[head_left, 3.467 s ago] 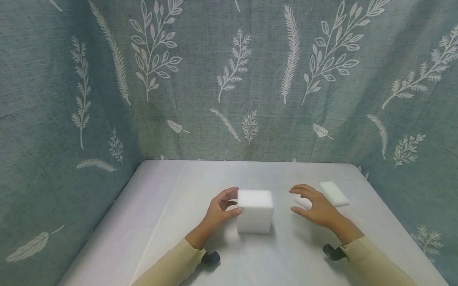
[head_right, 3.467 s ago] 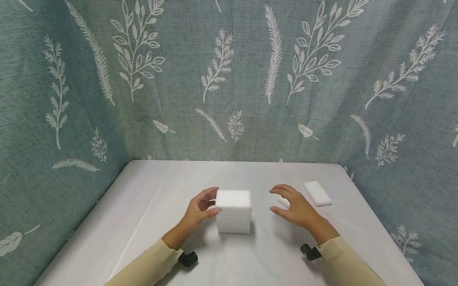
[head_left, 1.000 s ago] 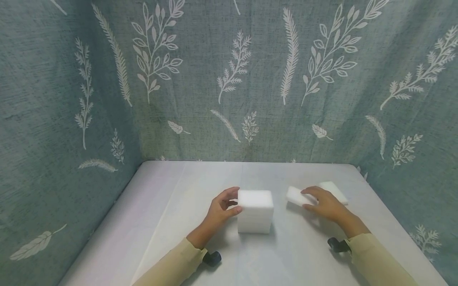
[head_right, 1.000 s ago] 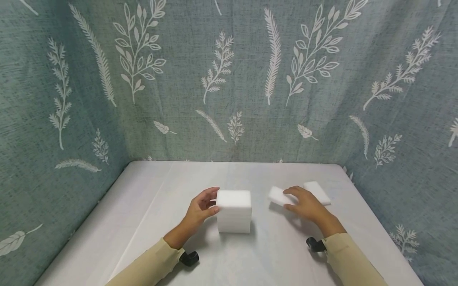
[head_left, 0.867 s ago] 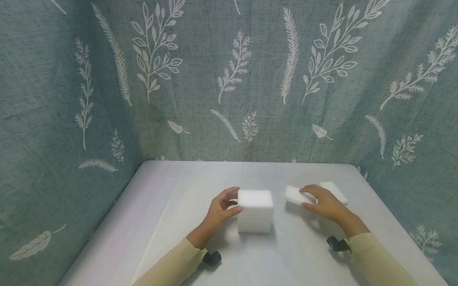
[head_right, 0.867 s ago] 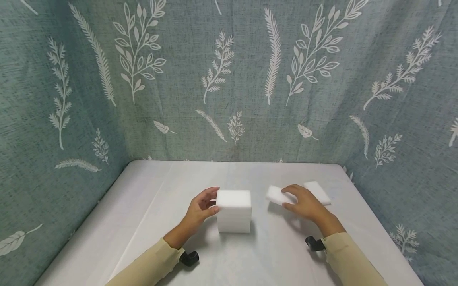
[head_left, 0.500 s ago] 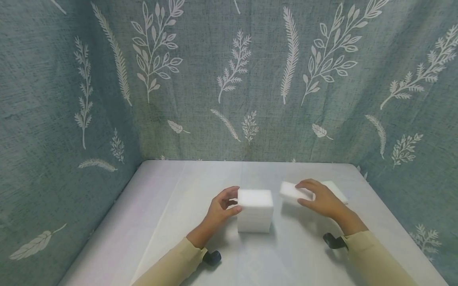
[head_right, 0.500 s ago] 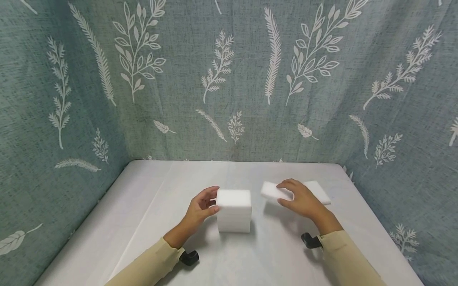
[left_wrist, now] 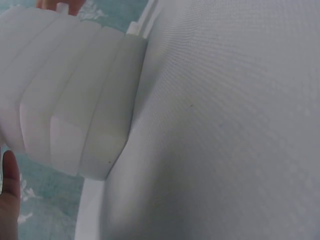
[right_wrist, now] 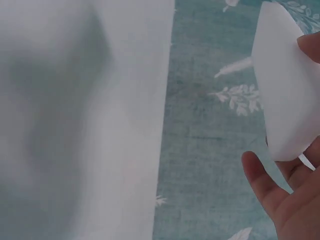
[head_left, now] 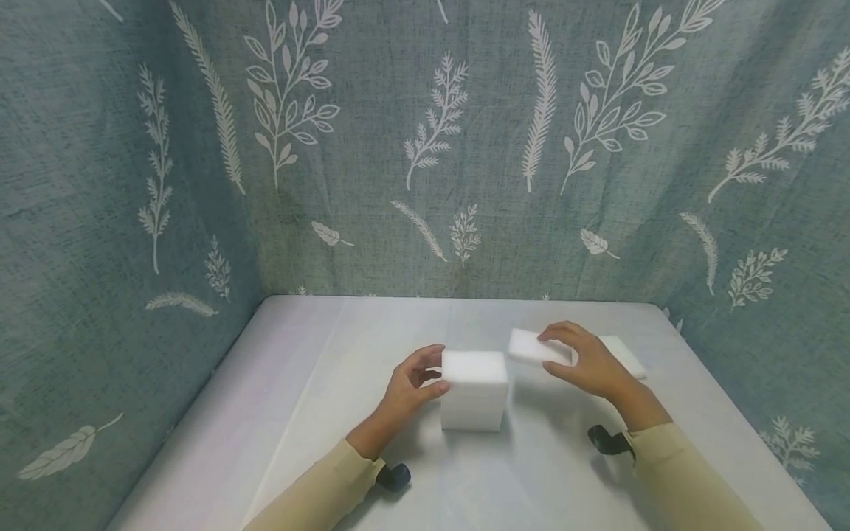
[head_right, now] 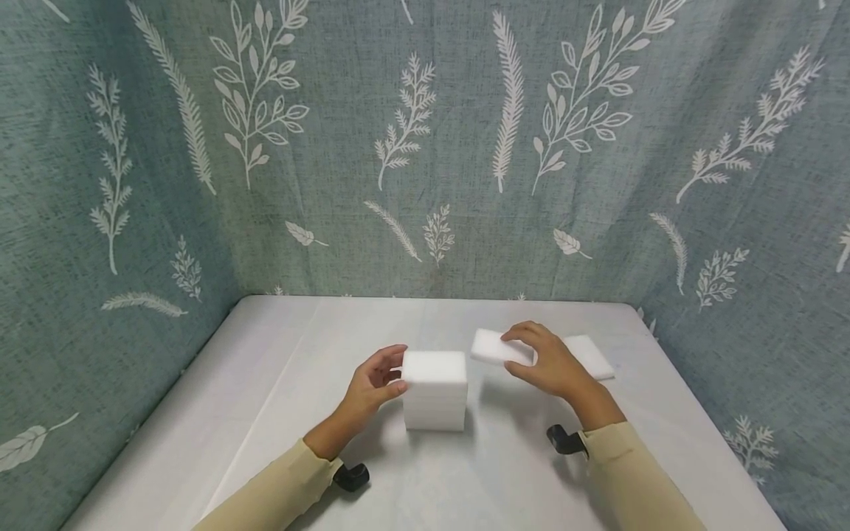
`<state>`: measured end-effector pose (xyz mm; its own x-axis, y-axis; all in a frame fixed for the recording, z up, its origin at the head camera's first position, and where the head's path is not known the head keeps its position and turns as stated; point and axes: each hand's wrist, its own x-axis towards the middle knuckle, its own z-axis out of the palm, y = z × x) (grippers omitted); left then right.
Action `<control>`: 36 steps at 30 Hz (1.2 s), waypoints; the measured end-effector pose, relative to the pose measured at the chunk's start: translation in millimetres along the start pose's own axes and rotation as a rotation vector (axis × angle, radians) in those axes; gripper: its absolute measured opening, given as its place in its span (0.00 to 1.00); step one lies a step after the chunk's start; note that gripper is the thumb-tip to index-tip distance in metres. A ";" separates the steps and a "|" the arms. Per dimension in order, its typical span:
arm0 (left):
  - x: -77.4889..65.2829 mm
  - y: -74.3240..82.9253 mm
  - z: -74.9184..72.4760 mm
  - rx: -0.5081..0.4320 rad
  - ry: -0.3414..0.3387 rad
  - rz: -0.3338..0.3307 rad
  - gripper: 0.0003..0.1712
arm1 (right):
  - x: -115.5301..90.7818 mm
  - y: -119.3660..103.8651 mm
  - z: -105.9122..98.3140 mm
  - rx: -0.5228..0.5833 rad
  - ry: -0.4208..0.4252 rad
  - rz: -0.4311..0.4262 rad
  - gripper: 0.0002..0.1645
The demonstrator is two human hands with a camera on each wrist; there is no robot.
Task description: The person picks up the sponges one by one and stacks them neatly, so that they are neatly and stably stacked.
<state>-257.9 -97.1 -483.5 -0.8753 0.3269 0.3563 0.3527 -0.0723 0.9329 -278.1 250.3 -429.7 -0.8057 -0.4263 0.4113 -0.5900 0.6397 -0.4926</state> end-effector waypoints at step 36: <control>1.1 -4.5 0.1 -0.005 0.001 0.058 0.34 | 22.3 -30.0 3.1 0.089 0.040 -0.104 0.22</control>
<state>-260.4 -96.3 -487.3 -0.8537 0.3215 0.4097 0.4010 -0.0962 0.9110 -278.5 219.6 -408.1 -0.7384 -0.4600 0.4932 -0.6738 0.5337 -0.5110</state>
